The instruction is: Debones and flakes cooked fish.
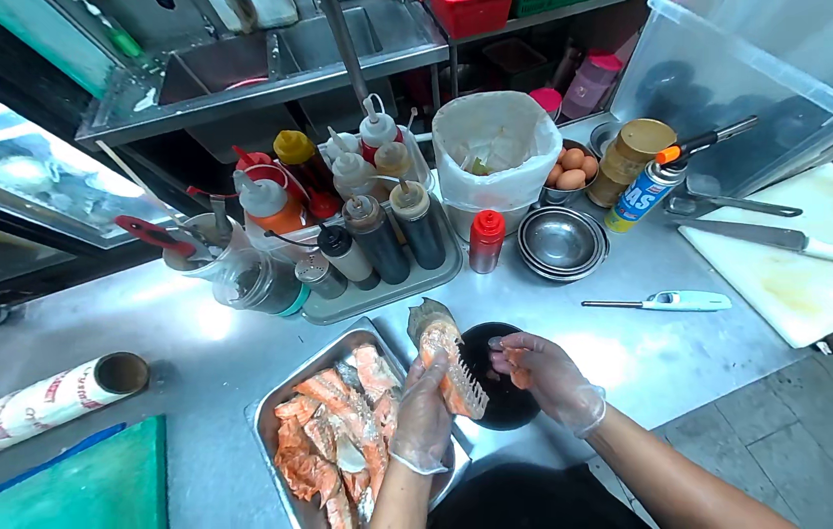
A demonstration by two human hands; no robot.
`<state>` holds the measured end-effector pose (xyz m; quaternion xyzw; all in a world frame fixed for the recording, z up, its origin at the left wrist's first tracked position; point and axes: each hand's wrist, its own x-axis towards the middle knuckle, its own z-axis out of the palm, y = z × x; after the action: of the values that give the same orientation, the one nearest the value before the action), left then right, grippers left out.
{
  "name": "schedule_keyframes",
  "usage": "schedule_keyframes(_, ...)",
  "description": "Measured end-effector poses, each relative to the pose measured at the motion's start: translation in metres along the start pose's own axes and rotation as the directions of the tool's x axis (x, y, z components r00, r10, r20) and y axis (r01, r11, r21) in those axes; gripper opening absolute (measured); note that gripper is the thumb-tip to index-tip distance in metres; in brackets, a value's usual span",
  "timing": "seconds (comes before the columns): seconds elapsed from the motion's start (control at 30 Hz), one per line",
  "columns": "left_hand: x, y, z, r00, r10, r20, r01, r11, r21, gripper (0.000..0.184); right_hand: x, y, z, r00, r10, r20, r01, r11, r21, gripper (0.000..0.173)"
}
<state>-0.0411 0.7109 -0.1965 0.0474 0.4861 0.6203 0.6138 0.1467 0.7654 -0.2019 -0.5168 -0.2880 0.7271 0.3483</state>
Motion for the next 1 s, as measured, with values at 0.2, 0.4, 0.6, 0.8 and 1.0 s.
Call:
schedule_keyframes(0.2, -0.007, 0.008, -0.008, 0.999, 0.020, -0.034, -0.020, 1.000, -0.007, 0.032, 0.004, 0.009, -0.005, 0.983, -0.051, 0.176, 0.105, 0.944, -0.313, 0.032)
schedule_keyframes(0.4, -0.009, 0.007, -0.009, 0.998, 0.029, -0.059, -0.035, 0.994, -0.107, 0.036, -0.010, 0.000, 0.000, 0.972, -0.159, 0.175, 0.218, 0.884, -0.413, 0.031)
schedule_keyframes(0.6, -0.010, -0.005, 0.012, 0.997, 0.058, 0.055, -0.047, 0.982, -0.182, 0.032, -0.020, 0.011, 0.016, 0.958, -0.044, 0.283, 0.110, 0.969, -0.222, 0.034)
schedule_keyframes(0.8, -0.036, 0.029, -0.027, 0.926, -0.021, 0.376, -0.085, 0.961, 0.264, 0.052, -0.022, -0.026, -0.006, 0.903, -0.242, 0.354, 0.215, 0.970, 0.114, 0.021)
schedule_keyframes(1.0, -0.008, 0.032, -0.048, 0.977, -0.015, 0.214, -0.083, 0.893, 0.442, 0.072, -0.007, -0.032, -0.015, 0.949, -0.037, 0.314, 0.095, 0.980, -0.173, 0.016)
